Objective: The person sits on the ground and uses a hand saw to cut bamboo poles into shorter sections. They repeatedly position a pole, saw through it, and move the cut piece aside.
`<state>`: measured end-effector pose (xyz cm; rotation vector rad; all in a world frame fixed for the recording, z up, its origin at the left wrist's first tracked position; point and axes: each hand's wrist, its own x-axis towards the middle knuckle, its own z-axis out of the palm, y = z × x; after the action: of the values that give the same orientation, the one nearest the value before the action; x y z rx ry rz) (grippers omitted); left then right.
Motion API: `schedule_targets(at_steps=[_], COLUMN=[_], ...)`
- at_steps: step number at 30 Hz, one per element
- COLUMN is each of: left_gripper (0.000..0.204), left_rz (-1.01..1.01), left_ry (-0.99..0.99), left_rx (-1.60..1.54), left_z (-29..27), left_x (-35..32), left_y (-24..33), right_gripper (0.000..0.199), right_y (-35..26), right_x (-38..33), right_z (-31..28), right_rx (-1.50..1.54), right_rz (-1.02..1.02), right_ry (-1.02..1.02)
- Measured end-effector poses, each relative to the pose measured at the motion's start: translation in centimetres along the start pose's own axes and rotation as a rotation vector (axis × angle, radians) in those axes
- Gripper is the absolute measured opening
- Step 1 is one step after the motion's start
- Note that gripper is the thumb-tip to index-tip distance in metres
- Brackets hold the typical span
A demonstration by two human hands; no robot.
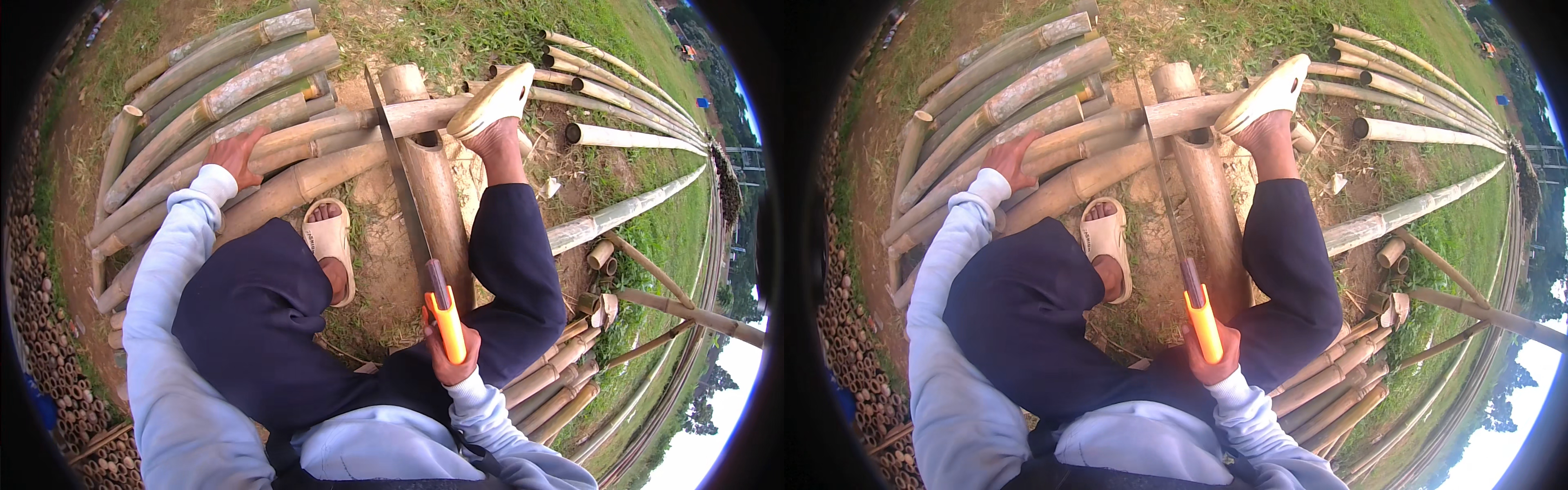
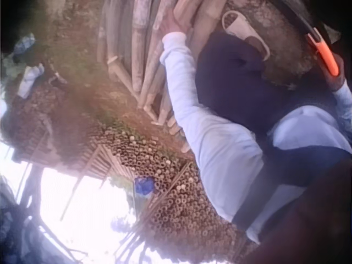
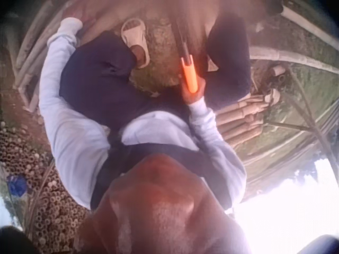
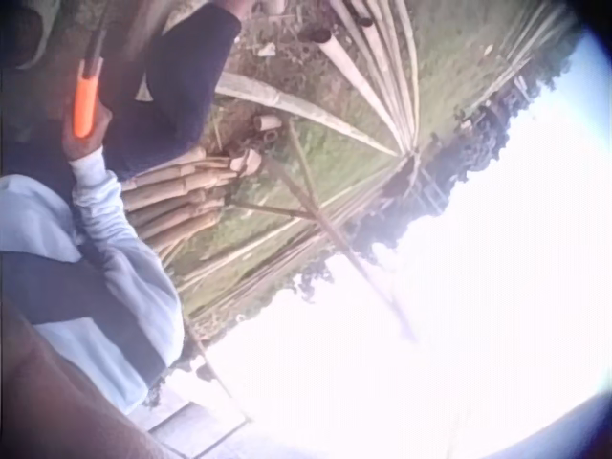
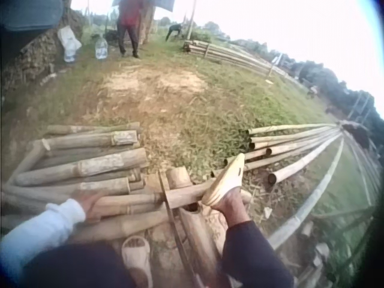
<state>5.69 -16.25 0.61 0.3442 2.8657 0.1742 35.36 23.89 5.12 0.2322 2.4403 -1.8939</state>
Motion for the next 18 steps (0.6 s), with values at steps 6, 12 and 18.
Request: schedule_targets(at_steps=[6, 12, 18], left_gripper=[0.089, 0.093, 0.093], left_rz=[0.059, -0.004, 0.006], left_ry=[-0.008, -0.008, -0.033], left_rx=[0.007, -0.002, -0.007], left_z=[-0.3, -0.6, -0.7], left_x=[1.0, -0.4, 0.3], left_y=[1.1, 0.6, 0.6], right_gripper=[0.018, 0.025, 0.021], right_y=[-2.8, -1.5, -1.2], right_x=[17.5, 1.8, 5.9], right_z=[3.5, 0.5, 1.0], right_rx=[0.000, -0.047, -0.021], right_rz=[0.007, 0.064, 0.100], right_ry=[-0.003, -0.002, -0.015])
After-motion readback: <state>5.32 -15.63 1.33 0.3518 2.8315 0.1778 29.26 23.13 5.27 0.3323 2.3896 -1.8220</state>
